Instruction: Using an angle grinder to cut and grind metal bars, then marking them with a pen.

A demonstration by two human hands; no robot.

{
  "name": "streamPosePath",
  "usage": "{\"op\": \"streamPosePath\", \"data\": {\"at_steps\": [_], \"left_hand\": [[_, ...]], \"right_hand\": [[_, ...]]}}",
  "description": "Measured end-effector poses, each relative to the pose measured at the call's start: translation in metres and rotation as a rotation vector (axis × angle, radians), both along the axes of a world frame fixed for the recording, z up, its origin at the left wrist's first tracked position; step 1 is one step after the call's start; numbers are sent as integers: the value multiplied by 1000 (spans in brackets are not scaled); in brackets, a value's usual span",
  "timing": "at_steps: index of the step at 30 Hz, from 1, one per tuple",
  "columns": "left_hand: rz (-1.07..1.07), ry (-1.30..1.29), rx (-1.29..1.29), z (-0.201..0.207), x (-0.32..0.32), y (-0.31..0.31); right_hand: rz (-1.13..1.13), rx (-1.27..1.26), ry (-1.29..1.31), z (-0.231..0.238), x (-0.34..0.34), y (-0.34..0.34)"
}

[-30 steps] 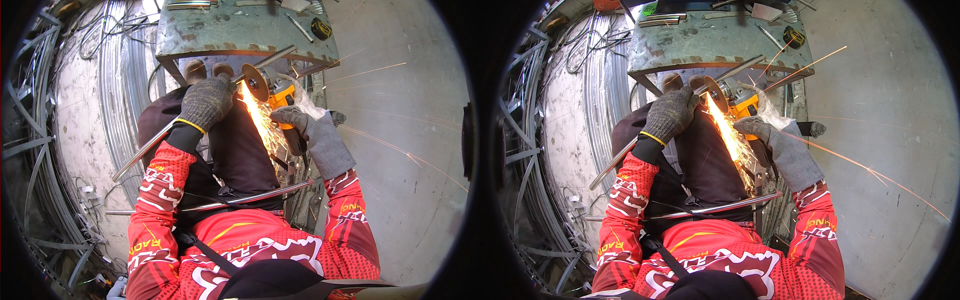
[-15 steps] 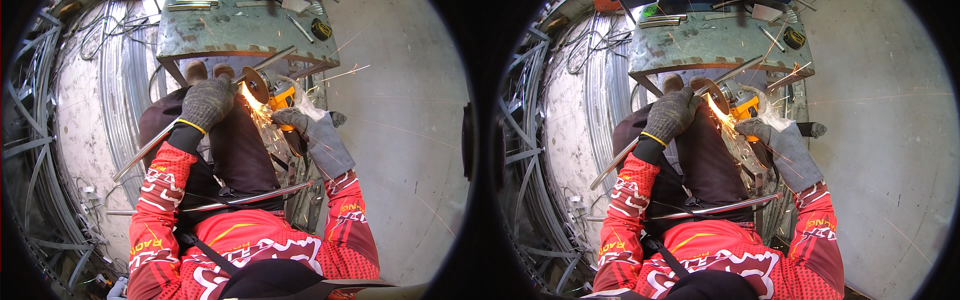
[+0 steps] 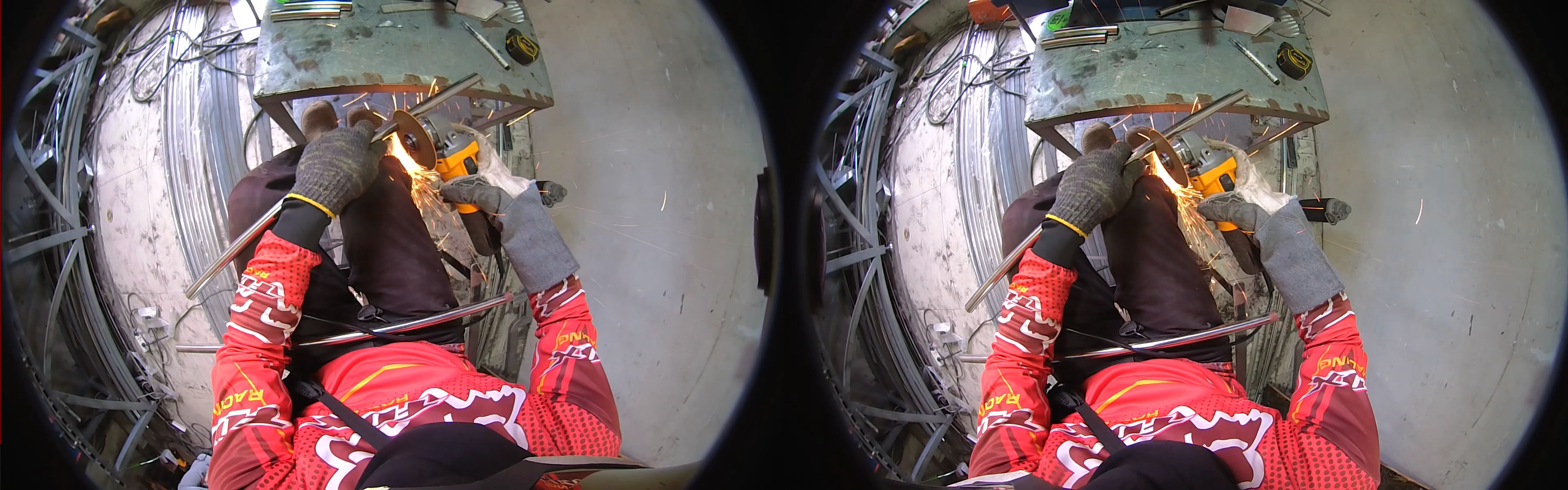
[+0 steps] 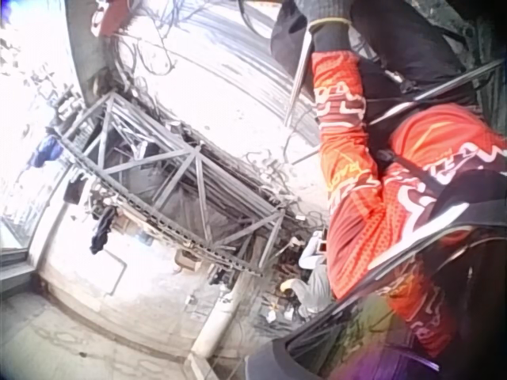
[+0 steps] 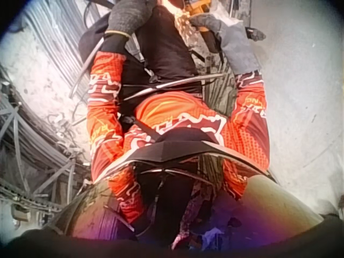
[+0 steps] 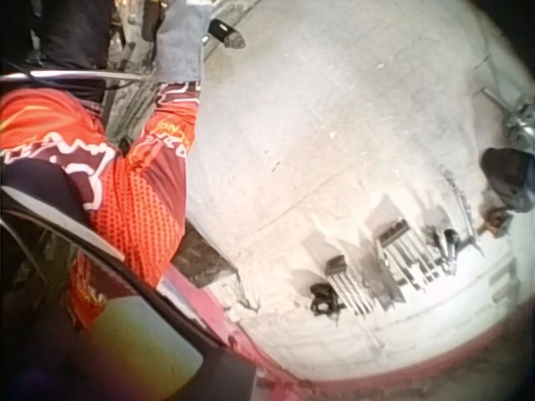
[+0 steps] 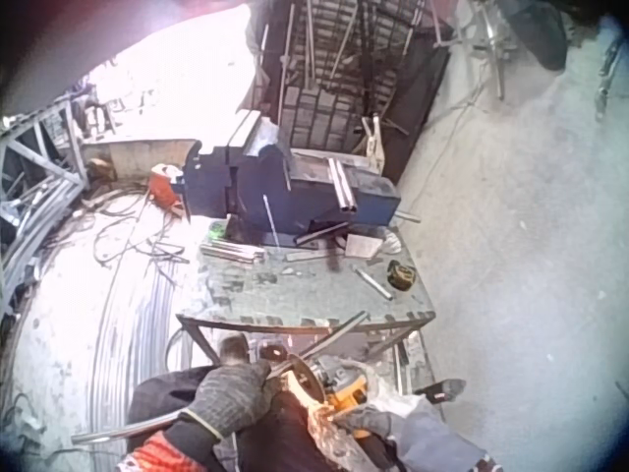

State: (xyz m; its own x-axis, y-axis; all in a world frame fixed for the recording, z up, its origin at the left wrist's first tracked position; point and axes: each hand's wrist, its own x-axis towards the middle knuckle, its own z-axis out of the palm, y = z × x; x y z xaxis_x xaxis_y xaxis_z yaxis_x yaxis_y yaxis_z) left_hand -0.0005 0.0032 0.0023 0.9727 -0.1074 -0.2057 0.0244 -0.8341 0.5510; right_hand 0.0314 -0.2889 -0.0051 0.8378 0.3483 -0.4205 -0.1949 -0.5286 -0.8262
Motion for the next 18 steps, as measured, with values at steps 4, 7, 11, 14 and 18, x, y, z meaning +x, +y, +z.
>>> {"op": "streamPosePath", "data": {"at_steps": [4, 7, 11, 14, 18], "left_hand": [[-17, 34, 24, 1, 1, 0], [-29, 15, 19, 0, 0, 1], [-44, 32, 27, 1, 2, 1], [-40, 2, -18, 0, 1, -1], [-4, -53, -52, -5, 0, 2]], "right_hand": [[31, 24, -108, -4, 2, -1], [45, -13, -142, 0, 1, 0], [30, -54, -72, -9, 4, -7], [22, -54, -60, -18, 6, -12], [113, -136, -214, -3, 2, -2]]}}
